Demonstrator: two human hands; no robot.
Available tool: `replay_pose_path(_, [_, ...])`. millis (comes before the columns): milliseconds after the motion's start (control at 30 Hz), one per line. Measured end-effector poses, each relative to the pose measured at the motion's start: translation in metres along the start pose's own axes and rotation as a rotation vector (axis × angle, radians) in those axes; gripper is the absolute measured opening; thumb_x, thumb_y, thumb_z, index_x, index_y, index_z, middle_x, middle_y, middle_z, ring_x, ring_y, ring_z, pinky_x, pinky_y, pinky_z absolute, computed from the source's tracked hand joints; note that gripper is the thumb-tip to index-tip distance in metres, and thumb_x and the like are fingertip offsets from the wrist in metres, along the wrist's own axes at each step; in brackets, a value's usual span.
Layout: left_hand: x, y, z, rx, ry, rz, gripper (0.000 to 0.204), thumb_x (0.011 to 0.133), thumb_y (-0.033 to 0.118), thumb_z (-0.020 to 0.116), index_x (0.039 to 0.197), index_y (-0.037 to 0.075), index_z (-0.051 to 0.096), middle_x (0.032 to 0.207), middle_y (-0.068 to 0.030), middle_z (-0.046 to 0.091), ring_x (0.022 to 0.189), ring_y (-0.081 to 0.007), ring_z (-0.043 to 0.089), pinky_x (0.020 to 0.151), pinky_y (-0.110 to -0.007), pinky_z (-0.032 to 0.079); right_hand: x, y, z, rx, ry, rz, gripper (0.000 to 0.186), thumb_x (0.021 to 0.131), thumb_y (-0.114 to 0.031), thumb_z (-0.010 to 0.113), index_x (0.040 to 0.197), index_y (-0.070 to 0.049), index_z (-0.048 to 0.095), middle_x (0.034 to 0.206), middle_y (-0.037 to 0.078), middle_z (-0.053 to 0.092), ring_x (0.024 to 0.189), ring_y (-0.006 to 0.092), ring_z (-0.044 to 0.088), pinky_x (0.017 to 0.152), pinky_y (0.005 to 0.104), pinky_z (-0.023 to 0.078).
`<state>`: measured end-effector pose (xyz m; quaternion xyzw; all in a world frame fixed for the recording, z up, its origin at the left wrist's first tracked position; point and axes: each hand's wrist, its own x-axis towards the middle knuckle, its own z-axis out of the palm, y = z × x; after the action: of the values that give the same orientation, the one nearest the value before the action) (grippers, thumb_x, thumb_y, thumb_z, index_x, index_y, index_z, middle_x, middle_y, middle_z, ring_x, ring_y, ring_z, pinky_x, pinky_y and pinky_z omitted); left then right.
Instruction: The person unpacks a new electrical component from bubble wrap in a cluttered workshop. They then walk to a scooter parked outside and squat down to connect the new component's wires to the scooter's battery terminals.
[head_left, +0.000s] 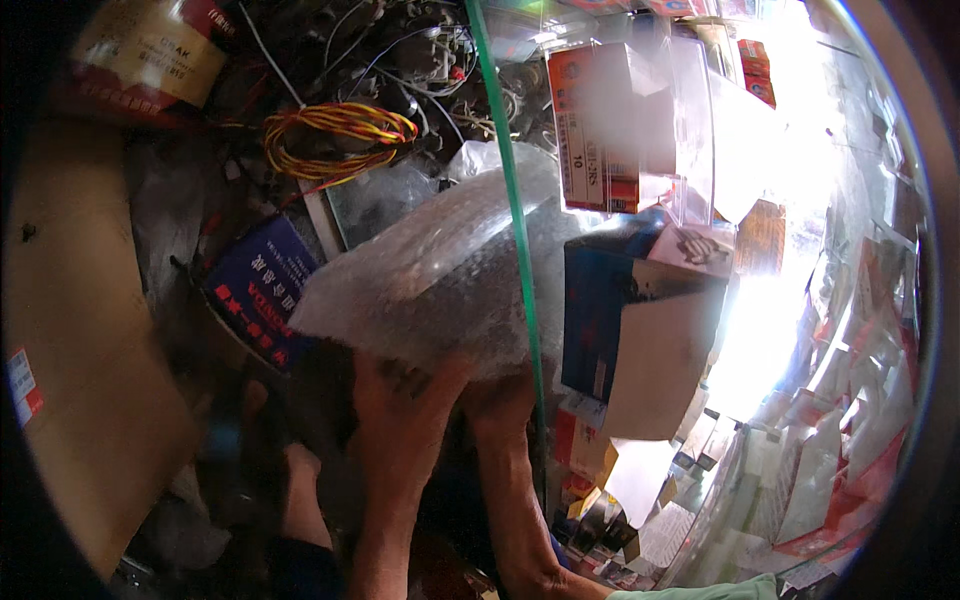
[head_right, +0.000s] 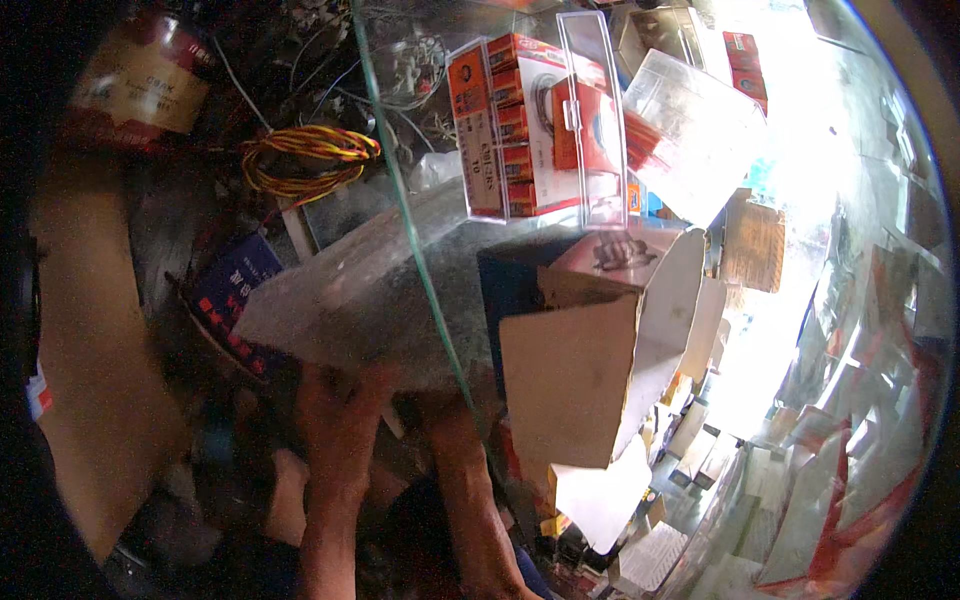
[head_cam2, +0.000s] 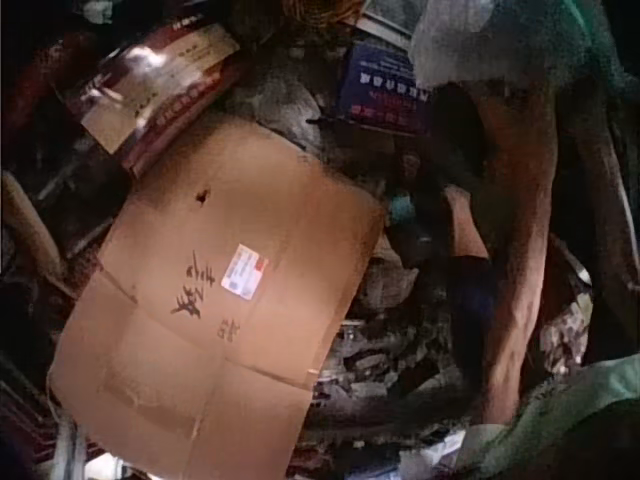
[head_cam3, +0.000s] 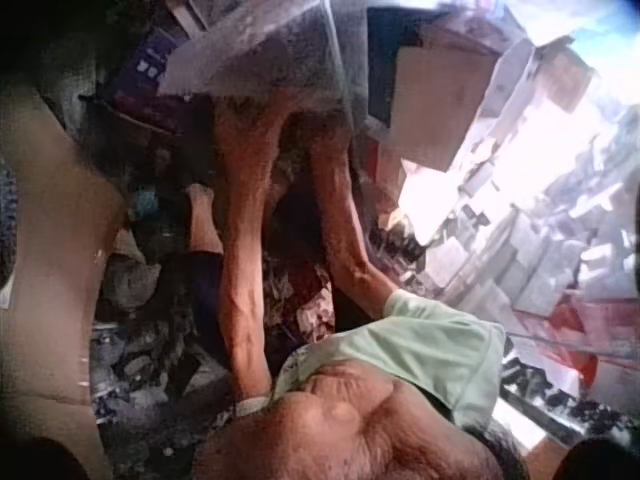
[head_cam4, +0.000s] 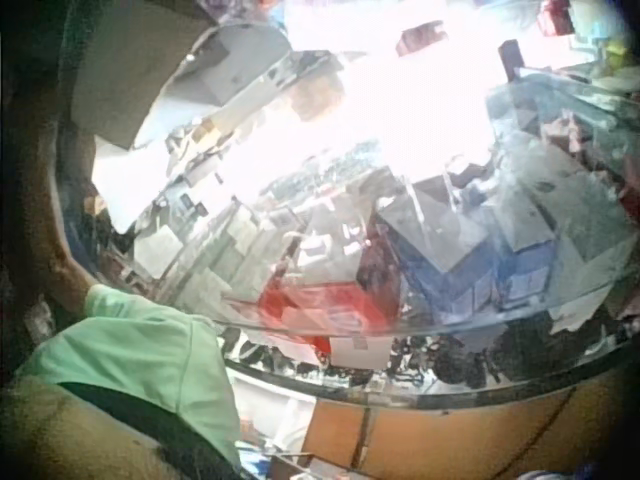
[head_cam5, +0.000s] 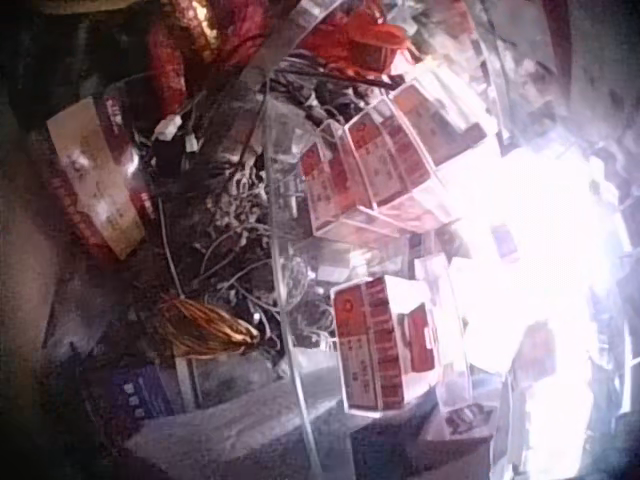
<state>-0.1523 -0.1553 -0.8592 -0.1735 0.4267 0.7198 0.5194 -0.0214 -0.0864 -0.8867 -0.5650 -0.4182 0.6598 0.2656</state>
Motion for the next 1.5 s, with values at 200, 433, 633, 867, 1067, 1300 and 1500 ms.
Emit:
replay_pose_path(200, [0.068,-0.011,0.03,0.364,-0.119,0.246,0.075,0.084,0.022,0.072,0.143,0.002,0.032,0.143,-0.0218,0.04,0.129,-0.0334,0.045,0.103,-0.042,0.042,0.012,0.009,-0.005,0.071,0.061,0.027,0.057,0.087,-0.038,0.057,0.133,-0.007,0.046,0.124,0.012,0.055,0.112,0.0297,0.055,0.093,0.0453,0.047])
replay_pose_path(433, [0.092,-0.007,0.024,0.749,-0.273,0.633,0.053,0.091,0.021,0.062,0.135,-0.003,0.044,0.133,-0.0256,0.05,0.124,-0.0399,0.049,0.102,-0.045,0.042,0.019,0.02,0.007,0.126,0.102,0.068,0.056,0.088,-0.038,0.056,0.133,-0.007,0.046,0.124,0.012,0.055,0.11,0.0291,0.056,0.091,0.0442,0.049])
replay_pose_path(633, [0.054,-0.012,-0.056,1.197,0.003,0.339,0.045,0.092,0.023,0.06,0.13,0.0,0.052,0.126,-0.0204,0.053,0.116,-0.0366,0.052,0.098,-0.048,0.041,0.026,0.022,0.023,0.153,0.095,0.083,0.055,0.09,-0.039,0.055,0.133,-0.006,0.046,0.125,0.012,0.055,0.108,0.0286,0.057,0.089,0.0431,0.05])
replay_pose_path(867, [0.071,0.007,-0.106,1.58,0.468,0.747,0.051,0.091,0.022,0.061,0.135,0.001,0.045,0.142,-0.0203,0.034,0.129,-0.0384,0.035,0.103,-0.051,0.032,0.039,0.028,0.037,0.167,0.092,0.09,0.054,0.091,-0.039,0.053,0.133,-0.006,0.046,0.125,0.012,0.055,0.106,0.0281,0.058,0.087,0.042,0.051])
replay_pose_path(1067, [0.075,0.023,-0.119,1.551,0.729,0.733,0.062,0.092,0.03,0.058,0.143,0.005,0.036,0.147,-0.0225,0.027,0.131,-0.0402,0.033,0.106,-0.05,0.029,0.05,0.025,0.049,0.181,0.077,0.089,0.053,0.093,-0.04,0.052,0.133,-0.006,0.046,0.125,0.012,0.055,0.104,0.0276,0.059,0.086,0.0409,0.052])
replay_pose_path(1300, [0.071,0.009,-0.136,1.472,0.875,0.704,0.059,0.09,0.025,0.061,0.14,0.003,0.039,0.144,-0.0238,0.032,0.13,-0.0408,0.035,0.106,-0.051,0.03,0.119,0.002,0.086,0.216,0.007,-0.065,0.052,0.094,-0.04,0.051,0.133,-0.006,0.046,0.125,0.013,0.055,0.102,0.027,0.061,0.084,0.0398,0.053])
replay_pose_path(1500, [0.051,0.004,-0.161,0.568,0.572,0.053,0.064,0.088,0.028,0.068,0.138,-0.001,0.042,0.127,-0.018,0.054,0.112,-0.0278,0.054,0.099,-0.045,0.042,0.135,-0.012,0.136,-0.219,0.124,-0.176,0.048,0.094,-0.034,0.059,0.129,-0.003,0.049,0.12,0.013,0.059,0.09,0.0209,0.064,0.073,0.0316,0.054])
